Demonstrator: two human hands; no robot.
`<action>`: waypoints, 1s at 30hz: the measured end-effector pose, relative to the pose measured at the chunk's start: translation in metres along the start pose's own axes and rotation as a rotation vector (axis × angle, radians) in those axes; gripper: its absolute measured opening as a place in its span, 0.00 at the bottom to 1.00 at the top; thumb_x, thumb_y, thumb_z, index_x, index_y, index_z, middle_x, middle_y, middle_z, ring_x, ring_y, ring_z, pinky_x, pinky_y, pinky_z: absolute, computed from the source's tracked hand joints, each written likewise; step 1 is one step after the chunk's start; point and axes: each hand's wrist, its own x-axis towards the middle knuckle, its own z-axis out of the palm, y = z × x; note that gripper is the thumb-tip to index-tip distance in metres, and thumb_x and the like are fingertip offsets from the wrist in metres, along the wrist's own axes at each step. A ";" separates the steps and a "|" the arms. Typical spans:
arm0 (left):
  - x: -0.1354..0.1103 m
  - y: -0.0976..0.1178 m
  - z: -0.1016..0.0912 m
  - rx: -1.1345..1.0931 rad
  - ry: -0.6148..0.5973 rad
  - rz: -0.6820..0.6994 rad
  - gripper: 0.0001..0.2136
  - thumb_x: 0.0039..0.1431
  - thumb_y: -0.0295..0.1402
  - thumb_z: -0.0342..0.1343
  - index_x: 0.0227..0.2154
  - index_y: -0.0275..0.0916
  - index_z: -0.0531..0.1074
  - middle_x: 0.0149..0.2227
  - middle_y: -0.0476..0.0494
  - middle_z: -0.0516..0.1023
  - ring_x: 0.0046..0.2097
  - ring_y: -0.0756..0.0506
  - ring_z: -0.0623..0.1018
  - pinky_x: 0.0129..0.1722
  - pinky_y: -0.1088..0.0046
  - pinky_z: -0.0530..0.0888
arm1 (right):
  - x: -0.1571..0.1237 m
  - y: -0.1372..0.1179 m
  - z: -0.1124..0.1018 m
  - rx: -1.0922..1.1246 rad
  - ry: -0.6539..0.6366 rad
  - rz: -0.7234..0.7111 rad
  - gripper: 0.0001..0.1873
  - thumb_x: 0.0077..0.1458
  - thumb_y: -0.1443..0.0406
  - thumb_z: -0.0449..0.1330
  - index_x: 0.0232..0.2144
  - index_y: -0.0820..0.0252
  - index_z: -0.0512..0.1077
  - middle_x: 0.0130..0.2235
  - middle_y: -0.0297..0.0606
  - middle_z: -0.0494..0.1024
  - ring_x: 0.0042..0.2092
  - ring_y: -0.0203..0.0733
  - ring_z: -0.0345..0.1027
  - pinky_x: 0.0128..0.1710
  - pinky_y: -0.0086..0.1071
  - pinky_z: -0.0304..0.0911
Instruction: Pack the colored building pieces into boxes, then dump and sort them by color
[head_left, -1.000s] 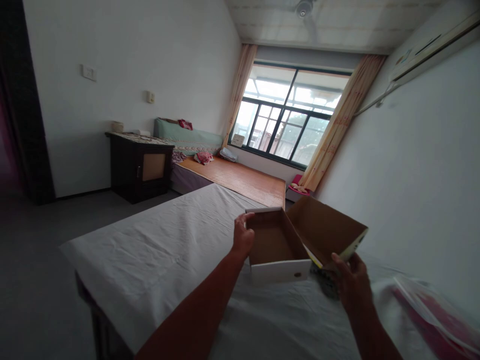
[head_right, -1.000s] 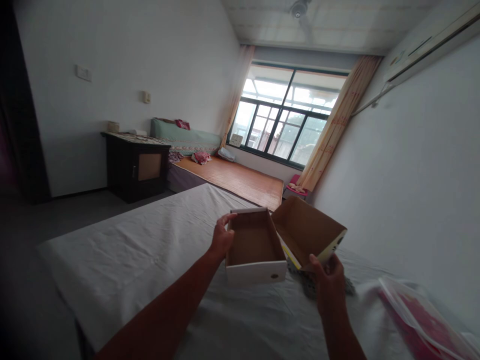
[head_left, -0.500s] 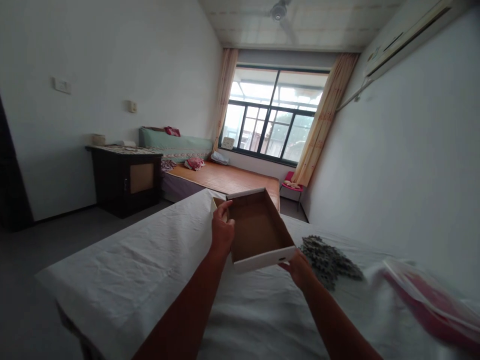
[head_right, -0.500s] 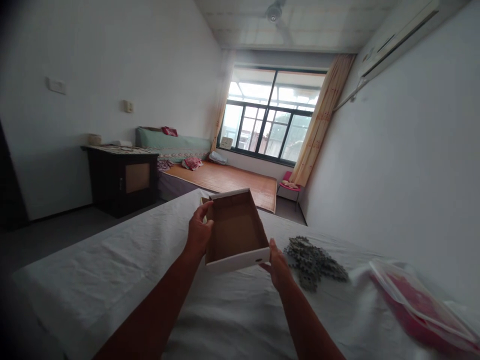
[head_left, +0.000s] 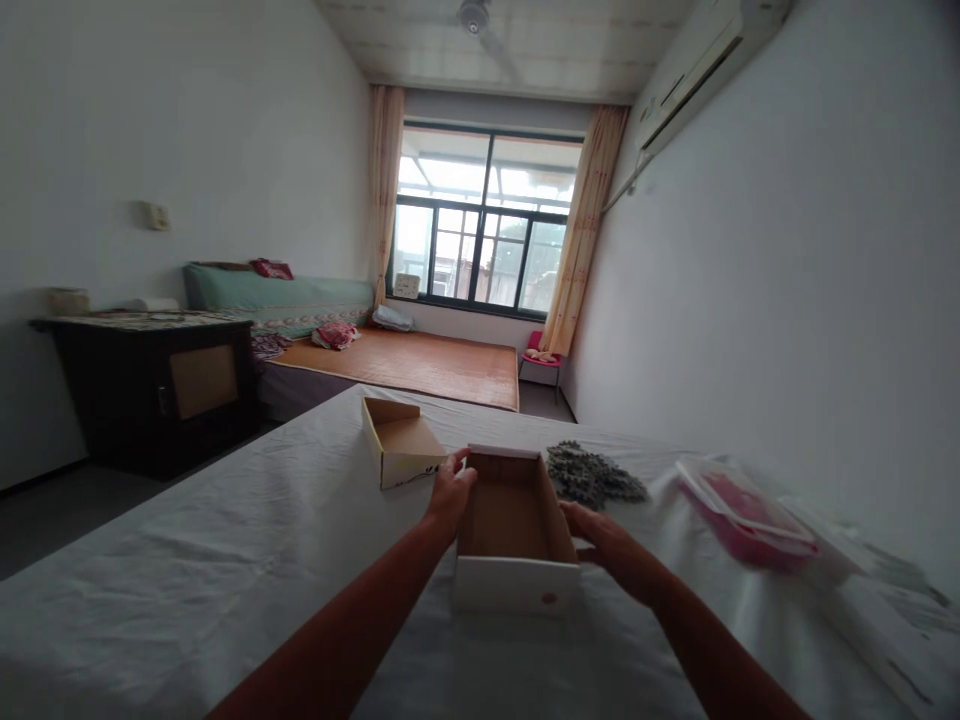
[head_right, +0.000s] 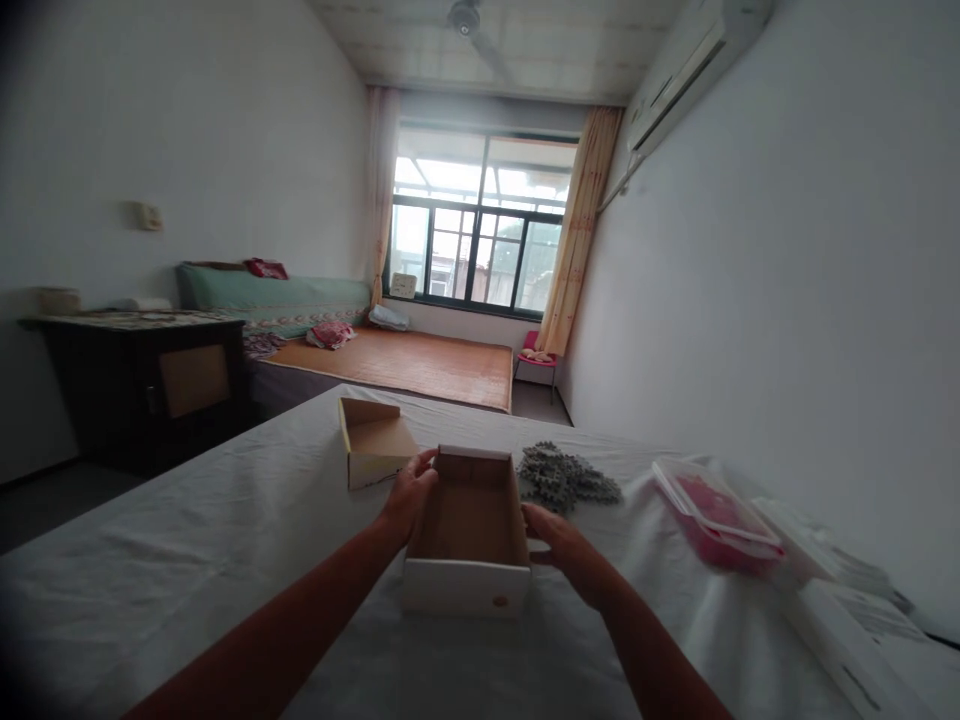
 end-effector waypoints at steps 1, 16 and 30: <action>0.003 0.001 -0.003 -0.028 -0.010 -0.057 0.20 0.45 0.26 0.53 0.44 0.37 0.71 0.46 0.40 0.75 0.52 0.39 0.71 0.51 0.63 0.66 | 0.012 0.004 -0.016 -0.121 0.089 -0.024 0.32 0.51 0.44 0.53 0.51 0.56 0.69 0.53 0.43 0.72 0.54 0.53 0.63 0.50 0.47 0.62; 0.013 -0.039 -0.027 -0.147 -0.074 -0.096 0.25 0.44 0.43 0.59 0.44 0.35 0.70 0.40 0.39 0.78 0.39 0.41 0.78 0.37 0.69 0.73 | 0.115 0.061 -0.066 -1.345 0.454 0.058 0.34 0.51 0.51 0.56 0.60 0.41 0.54 0.66 0.39 0.48 0.62 0.63 0.44 0.46 0.57 0.58; 0.010 -0.028 -0.024 0.024 -0.141 0.004 0.22 0.49 0.43 0.54 0.43 0.33 0.72 0.36 0.42 0.79 0.38 0.43 0.77 0.35 0.71 0.72 | 0.102 0.064 -0.104 -1.371 0.655 -0.291 0.20 0.53 0.64 0.52 0.50 0.53 0.66 0.46 0.42 0.72 0.45 0.47 0.63 0.43 0.37 0.61</action>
